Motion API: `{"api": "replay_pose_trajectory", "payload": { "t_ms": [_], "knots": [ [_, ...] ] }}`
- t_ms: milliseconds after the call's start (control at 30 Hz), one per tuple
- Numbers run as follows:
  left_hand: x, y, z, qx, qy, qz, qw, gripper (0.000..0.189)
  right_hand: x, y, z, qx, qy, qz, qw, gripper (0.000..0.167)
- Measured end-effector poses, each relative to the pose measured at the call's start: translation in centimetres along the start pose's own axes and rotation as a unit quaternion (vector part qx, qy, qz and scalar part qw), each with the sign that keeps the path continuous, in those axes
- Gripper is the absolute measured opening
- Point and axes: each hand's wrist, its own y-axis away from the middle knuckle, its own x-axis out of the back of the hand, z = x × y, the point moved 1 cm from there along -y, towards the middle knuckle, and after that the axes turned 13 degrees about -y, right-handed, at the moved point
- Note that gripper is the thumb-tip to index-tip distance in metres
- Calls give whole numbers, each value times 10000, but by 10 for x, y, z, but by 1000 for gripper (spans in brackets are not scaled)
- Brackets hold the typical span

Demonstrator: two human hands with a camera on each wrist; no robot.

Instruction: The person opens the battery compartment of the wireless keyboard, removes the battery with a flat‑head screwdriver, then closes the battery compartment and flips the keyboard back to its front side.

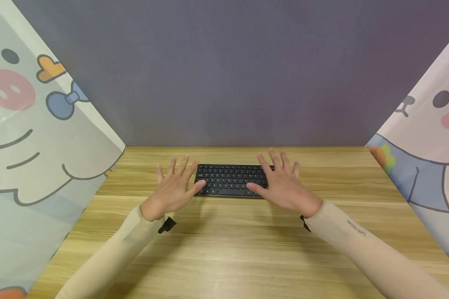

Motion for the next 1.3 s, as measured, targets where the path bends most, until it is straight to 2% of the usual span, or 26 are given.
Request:
{"api": "replay_pose_trajectory", "payload": {
  "t_ms": [167,267,467,600,700,833,1033,1133,1300],
  "knots": [
    [-10,-11,-7,74,258,106,9996,74,-2,-10,11,-304,-167,-75,9994,93],
    [-17,-19,-15,69,473,23,9989,72,-4,-14,18,-385,-216,-178,9989,92],
    [-35,-36,-31,287,937,-525,9938,68,-9,-19,37,-350,-369,-278,9983,77],
    [-47,-43,-40,417,1447,-847,9850,64,-15,-20,52,-511,-500,-367,9968,65],
    [-55,-47,-46,442,1713,-975,9794,60,-20,-20,63,-709,-514,-436,9952,59],
    [-62,-53,-51,484,1678,-1053,9790,57,-26,-20,72,-863,-446,-506,9940,54],
    [-65,-58,-51,659,1630,-1234,9767,54,-35,-18,77,-798,-407,-469,9949,51],
    [-68,-59,-49,660,1630,-1325,9755,53,-38,-16,78,-791,-387,-431,9952,50],
    [-72,-63,-47,581,1523,-1317,9778,52,-42,-15,80,-789,-380,-489,9950,51]
  ]
}}
